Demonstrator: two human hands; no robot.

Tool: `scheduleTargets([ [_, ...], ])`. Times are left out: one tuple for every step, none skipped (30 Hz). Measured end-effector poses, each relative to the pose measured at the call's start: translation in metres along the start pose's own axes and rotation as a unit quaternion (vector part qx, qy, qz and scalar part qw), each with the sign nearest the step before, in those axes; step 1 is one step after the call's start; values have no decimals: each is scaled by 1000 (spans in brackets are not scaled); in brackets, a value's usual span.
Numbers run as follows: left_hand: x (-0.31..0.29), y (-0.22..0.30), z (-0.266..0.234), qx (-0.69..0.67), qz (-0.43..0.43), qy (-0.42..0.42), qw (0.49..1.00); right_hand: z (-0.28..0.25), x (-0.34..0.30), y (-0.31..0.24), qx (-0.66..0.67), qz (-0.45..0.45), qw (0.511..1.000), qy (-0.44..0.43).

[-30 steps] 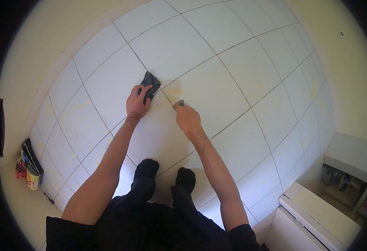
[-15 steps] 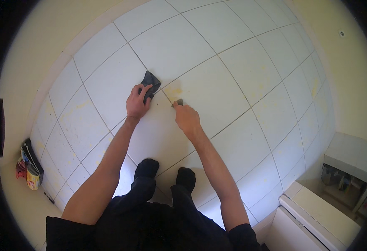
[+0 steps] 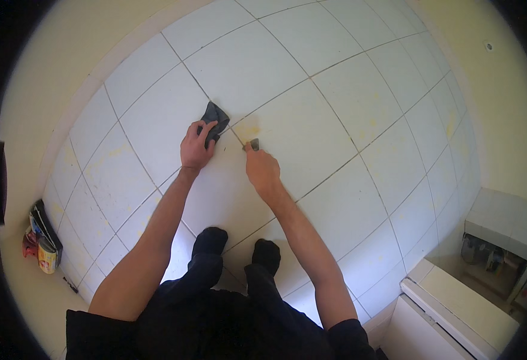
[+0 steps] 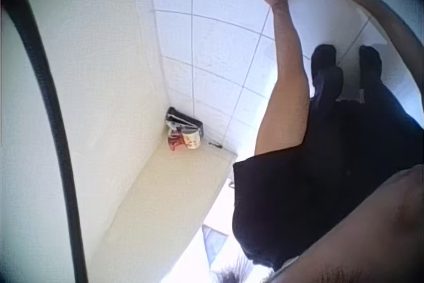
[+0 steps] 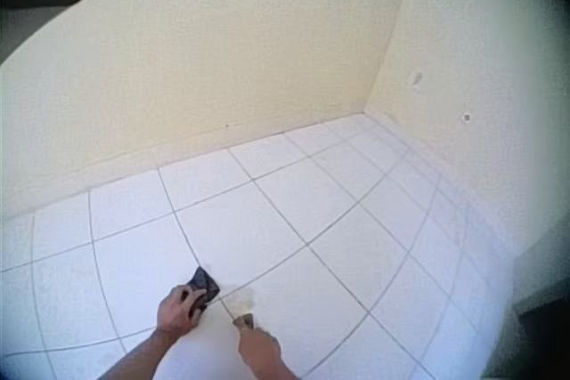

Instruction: The person scrapes grout lines with a scraper while wiping the tile surface with a cloth.

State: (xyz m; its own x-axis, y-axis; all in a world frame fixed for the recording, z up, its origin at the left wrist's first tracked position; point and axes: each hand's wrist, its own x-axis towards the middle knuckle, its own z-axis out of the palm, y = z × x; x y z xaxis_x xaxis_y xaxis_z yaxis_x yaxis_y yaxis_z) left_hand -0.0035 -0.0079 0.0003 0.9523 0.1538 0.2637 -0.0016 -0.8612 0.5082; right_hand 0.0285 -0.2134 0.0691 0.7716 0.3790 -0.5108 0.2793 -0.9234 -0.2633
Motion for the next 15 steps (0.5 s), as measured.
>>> scheduleTargets([
  [0, 0, 0, 0, 0, 0, 1000, 2, 0, 1, 0, -1, 1000, 0],
  [0, 0, 0, 0, 3, 2, 1000, 5, -1, 3, 9, -3, 1000, 5],
  [1, 0, 0, 0, 6, 4, 1000, 7, -1, 5, 18, -5, 1000, 10],
  [1, -1, 0, 0, 6, 3, 1000, 5, -1, 6, 19, -4, 1000, 10],
  [1, -1, 1, -3, 5, 2, 1000, 3, 2, 8, 12, -15, 1000, -3],
  [1, -1, 1, -7, 4, 2, 1000, 2, 3, 8, 6, -25, 1000, -15],
  [1, -2, 1, -7, 4, 1, 1000, 1, 2, 7, 6, -25, 1000, -15],
  [0, -3, 1, -3, 7, 4, 1000, 0, 2, 5, 13, -17, 1000, -13],
  [0, -3, 2, 0, 10, 6, 1000, 0, 1, 3, 20, -9, 1000, -10],
  [0, -4, 1, 1, 10, 7, 1000, 0, 2, 4, 21, -10, 1000, -10],
  [0, -4, 1, 3, 9, 5, 1000, -1, 3, 6, 23, -17, 1000, -11],
  [1, -4, 1, 4, 7, 3, 1000, -1, 3, 7, 26, -24, 999, -12],
  [1, -4, 1, 3, 8, 2, 1000, -2, 3, 6, 26, -23, 999, -12],
  [0, -3, 1, 2, 6, 1, 1000, -2, 4, 3, 13, -16, 1000, -12],
  [0, -3, 1, 1, 4, -1, 1000, -3, 4, 1, 0, -9, 1000, -12],
])
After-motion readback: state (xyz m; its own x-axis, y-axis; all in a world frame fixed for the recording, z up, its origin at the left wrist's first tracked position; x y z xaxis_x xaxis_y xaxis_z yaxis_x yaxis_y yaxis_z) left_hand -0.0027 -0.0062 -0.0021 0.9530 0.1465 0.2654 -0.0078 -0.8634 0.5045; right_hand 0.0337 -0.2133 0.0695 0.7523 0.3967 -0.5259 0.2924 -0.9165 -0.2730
